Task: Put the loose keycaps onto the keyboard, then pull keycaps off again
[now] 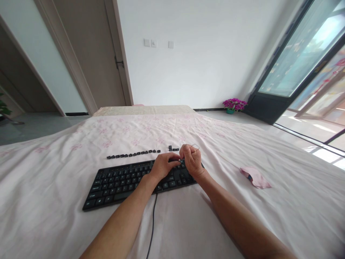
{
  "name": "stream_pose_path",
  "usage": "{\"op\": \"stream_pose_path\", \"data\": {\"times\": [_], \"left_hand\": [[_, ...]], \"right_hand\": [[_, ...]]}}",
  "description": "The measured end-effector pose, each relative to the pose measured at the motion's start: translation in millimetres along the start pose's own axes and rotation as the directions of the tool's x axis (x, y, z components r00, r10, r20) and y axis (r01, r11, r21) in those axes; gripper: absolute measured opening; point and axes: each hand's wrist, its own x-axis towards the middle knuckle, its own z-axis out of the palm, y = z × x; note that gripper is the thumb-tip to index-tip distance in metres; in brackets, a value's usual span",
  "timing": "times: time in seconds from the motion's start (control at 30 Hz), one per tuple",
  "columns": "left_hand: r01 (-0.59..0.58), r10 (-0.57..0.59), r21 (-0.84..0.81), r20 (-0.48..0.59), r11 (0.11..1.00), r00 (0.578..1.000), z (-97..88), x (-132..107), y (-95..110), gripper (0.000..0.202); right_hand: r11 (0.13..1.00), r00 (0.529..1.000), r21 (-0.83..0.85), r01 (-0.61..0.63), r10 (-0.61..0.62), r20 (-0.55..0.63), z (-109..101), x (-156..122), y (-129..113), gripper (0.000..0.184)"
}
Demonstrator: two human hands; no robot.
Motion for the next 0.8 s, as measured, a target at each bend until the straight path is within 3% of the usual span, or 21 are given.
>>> {"op": "stream_pose_path", "data": {"times": [0.2, 0.3, 0.4, 0.47, 0.6, 0.8], "left_hand": [[0.044, -0.044, -0.069, -0.01, 0.997, 0.999, 0.4, 0, -2, 0.018], [0.048, -0.05, -0.093, -0.027, 0.995, 0.998, 0.3, 2, -5, 0.027], [0.06, -0.07, -0.166, -0.054, 0.984, 0.996, -0.6, 4, -12, 0.035], [0.078, -0.097, -0.242, -0.071, 0.967, 0.993, -1.2, 6, -16, 0.038], [0.121, -0.168, -0.361, -0.103, 0.925, 0.98, -2.0, 7, -20, 0.042], [0.128, -0.187, -0.368, -0.131, 0.921, 0.974, -1.5, 7, -23, 0.051]], "right_hand": [[0.998, 1.0, -0.057, 0.022, -0.021, 0.005, -2, -1, -1, 0.052], [0.969, 0.996, -0.229, 0.093, -0.089, 0.026, -8, 2, -5, 0.052], [0.877, 0.984, -0.447, 0.178, -0.149, 0.1, -16, 10, -14, 0.049], [0.829, 0.984, -0.534, 0.165, -0.106, 0.14, -20, 16, -17, 0.044], [0.834, 0.975, -0.549, 0.058, 0.07, 0.209, -25, 27, -13, 0.035], [0.805, 0.933, -0.589, 0.062, 0.163, 0.321, -27, 25, 1, 0.021]]}}
